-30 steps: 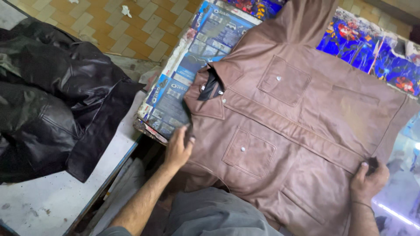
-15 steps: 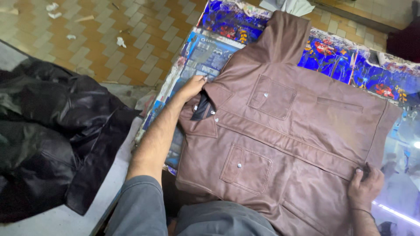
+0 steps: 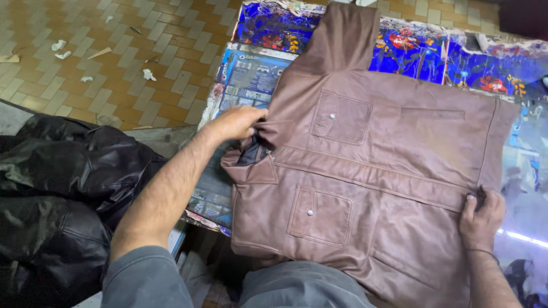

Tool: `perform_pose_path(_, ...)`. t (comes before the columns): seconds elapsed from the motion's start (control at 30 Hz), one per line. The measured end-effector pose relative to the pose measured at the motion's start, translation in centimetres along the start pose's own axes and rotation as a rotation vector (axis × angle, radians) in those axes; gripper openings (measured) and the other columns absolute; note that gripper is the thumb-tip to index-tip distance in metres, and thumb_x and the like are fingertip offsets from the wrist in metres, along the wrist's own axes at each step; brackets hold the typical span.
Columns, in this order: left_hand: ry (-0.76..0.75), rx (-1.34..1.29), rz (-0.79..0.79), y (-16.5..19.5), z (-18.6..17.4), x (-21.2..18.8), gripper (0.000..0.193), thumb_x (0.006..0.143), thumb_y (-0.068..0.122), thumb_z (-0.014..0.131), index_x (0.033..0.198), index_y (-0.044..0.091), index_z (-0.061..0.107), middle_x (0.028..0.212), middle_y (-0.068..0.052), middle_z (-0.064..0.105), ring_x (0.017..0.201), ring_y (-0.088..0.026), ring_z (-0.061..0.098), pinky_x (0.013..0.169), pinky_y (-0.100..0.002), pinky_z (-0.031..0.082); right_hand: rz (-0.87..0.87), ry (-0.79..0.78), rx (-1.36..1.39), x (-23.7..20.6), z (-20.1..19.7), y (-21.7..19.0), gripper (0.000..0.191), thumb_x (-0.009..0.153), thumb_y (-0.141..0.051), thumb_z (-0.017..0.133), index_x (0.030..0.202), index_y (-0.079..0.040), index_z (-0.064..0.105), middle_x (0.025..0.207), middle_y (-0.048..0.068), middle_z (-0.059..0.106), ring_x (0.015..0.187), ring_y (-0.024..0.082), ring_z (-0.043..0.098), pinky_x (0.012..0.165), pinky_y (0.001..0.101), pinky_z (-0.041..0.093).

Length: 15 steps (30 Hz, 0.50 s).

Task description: The person lays a brown leather jacket on a work table and rubs dark dye into its collar and shoulder areas using a small sponge, wetting the sponge from a dye bottle and working the liquid along the edges and seams, repositioning the jacket to treat different sections.

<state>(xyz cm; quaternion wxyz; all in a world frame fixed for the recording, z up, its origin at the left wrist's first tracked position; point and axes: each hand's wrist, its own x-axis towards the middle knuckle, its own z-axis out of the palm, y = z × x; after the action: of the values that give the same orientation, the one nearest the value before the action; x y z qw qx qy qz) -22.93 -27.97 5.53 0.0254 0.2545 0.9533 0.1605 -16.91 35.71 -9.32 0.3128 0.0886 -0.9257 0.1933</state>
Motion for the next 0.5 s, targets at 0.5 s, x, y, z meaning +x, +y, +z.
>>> perform_pose_path(0.5, 0.200, -1.209, -0.353, -4.2, 7.0, -6.1, 0.087, 0.079, 0.006, 0.082, 0.154, 0.001, 0.038, 0.141, -0.013, 0.059, 0.126, -0.024, 0.060, 0.103, -0.034, 0.050, 0.019, -0.004, 0.016, -0.4, 0.4, 0.5, 0.022, 0.108, -0.003, 0.065, 0.127, 0.003, 0.055, 0.119, 0.021, 0.056, 0.112, 0.037, 0.056, 0.106, 0.0437, 0.047)
